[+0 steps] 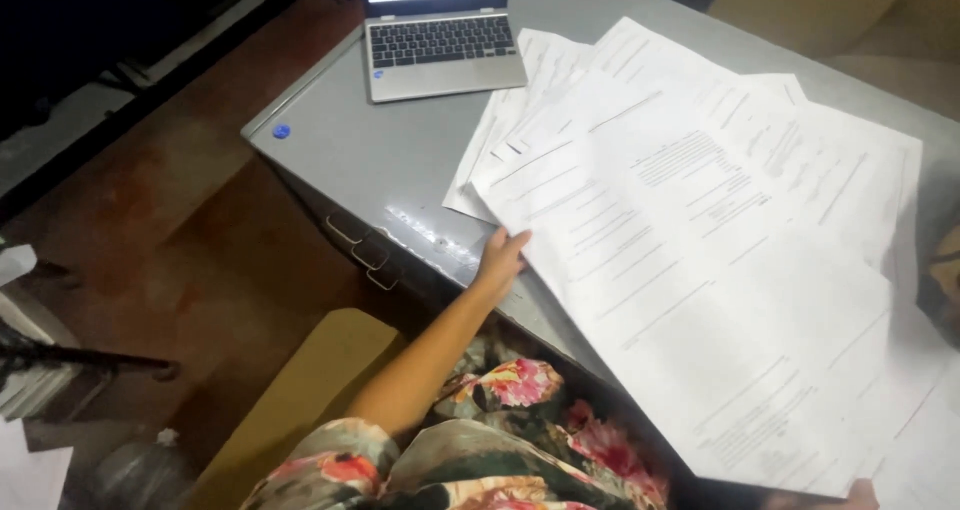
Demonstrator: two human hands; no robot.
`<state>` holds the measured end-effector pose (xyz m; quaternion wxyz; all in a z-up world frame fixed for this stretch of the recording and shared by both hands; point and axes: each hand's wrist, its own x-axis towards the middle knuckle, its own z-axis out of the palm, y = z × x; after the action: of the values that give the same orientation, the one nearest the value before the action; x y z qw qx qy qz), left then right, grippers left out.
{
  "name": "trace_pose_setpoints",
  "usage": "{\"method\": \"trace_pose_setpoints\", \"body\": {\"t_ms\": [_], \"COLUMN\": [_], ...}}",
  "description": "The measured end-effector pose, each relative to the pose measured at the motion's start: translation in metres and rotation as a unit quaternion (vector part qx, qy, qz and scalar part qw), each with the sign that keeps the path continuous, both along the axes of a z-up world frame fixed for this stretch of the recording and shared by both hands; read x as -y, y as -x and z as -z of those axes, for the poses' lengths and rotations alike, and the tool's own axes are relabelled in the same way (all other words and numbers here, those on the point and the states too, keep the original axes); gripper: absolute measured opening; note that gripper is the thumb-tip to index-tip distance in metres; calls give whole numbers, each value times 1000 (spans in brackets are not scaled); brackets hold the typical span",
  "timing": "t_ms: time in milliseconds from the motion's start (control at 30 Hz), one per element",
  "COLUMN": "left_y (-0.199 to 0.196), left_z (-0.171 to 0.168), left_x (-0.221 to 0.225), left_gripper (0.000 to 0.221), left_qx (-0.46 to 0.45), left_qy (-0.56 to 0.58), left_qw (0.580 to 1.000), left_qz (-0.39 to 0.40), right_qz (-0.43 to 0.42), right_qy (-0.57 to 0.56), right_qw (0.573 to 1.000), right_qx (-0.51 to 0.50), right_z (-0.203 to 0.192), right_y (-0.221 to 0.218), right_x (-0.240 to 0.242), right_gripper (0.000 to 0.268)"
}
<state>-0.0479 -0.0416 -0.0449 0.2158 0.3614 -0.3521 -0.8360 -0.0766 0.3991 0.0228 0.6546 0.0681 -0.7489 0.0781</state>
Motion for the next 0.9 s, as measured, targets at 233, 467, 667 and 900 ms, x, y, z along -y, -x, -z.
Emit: {"method": "trace_pose_setpoints", "body": {"t_ms": [233, 467, 667, 900], "left_y": [-85, -167, -185, -171], "left_z": [-13, -55, -28, -71], "left_x": [-14, 13, 69, 66], "left_gripper": [22, 20, 39, 51], "left_qx": [124, 153, 104, 235], "left_qy": [58, 41, 81, 197], "left_qw": [986, 987, 988, 951], "left_qz": [-97, -26, -84, 30], "right_qz": [-307, -133, -190, -271], "right_qy": [130, 324, 366, 496], "right_qw": [793, 699, 707, 581], "right_qx": [510, 623, 574, 585], "right_z": [73, 24, 53, -28], "right_y": [14, 12, 35, 1], "right_x": [-66, -25, -45, -2], "right_gripper": [21, 48, 52, 53]}}
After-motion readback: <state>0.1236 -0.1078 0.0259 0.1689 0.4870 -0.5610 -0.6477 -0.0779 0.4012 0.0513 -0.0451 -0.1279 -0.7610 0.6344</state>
